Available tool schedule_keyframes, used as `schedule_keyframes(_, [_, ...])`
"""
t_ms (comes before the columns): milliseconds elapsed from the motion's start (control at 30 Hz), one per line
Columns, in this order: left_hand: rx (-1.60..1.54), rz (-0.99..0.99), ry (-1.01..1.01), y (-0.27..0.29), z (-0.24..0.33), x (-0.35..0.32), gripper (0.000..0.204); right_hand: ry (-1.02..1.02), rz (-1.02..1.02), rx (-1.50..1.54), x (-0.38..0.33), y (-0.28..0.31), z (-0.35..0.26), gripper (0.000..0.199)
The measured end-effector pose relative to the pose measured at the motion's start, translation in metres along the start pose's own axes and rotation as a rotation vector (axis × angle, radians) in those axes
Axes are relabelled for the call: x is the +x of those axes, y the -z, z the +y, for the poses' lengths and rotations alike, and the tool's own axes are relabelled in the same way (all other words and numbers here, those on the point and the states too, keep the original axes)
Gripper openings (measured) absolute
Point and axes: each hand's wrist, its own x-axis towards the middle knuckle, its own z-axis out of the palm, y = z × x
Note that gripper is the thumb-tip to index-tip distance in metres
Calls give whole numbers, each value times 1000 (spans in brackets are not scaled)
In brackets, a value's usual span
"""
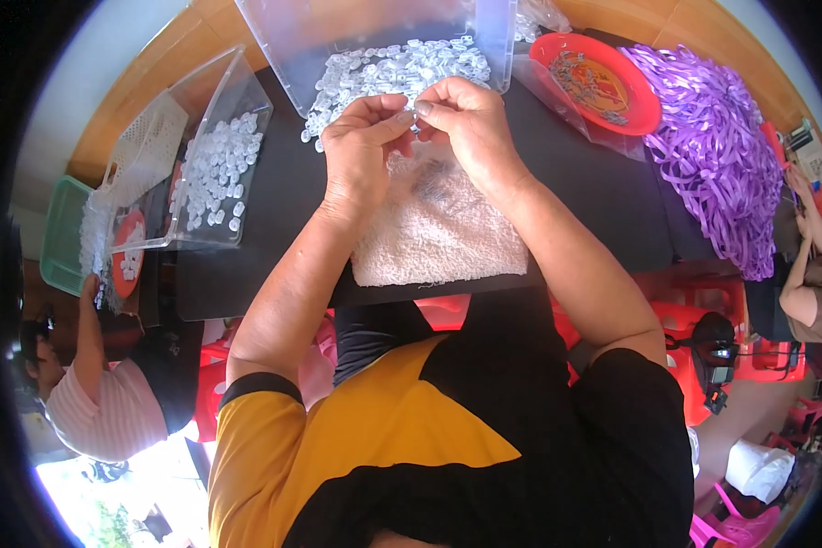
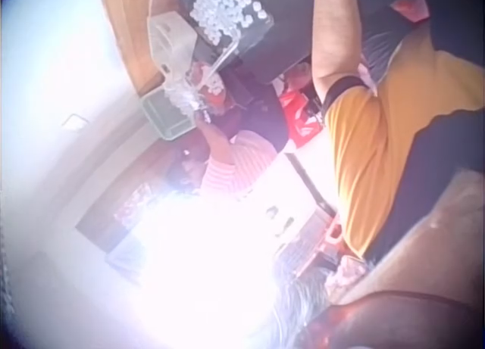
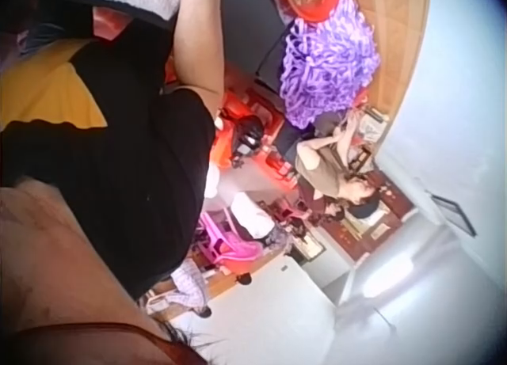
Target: Sorting and inspecting small white plastic components on a white towel at a workbench.
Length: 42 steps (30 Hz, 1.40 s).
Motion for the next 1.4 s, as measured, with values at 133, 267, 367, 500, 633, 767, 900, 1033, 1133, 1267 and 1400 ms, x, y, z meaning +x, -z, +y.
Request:
schedule_keyframes(133, [-69,-13,164,-2,5,-2,9,-11,10,-10,1,1,2,6])
schedule_keyframes(267, [-71,-36,194,0,7,-2,10,0,4,-16,1,2,3,7])
schedule_keyframes(367, [-125,-52,208,1,8,-2,9,-5,6,-5,1,1,3,7])
schedule_keyframes(500, [-196,-50,171,-2,7,-5,7,42,8,-34,0,3,2,10])
schedule_keyframes(633, [-214,-36,123,-1,3,-3,7,51,19,-38,0,2,2,11])
schedule_keyframes(767, [-206,-15,120,-1,3,-4,8,42,-9,-48,-2,0,1,11])
schedule_keyframes(900, [-161,21,126,-1,5,-4,7,76,-17,-43,-1,0,4,8])
schedule_keyframes(1033, [-81,14,42,-3,5,-5,8,62,-10,-23,-2,-2,4,8])
schedule_keyframes(1133, [-30,33,19,-5,7,-7,8,87,9,-49,-2,-1,4,8])
schedule_keyframes(1267, [-35,25,29,-4,5,-6,7,78,8,-56,-2,-3,3,7])
schedule_keyframes(1400, [-35,43,17,-5,5,-6,7,75,15,-51,-2,-3,4,7])
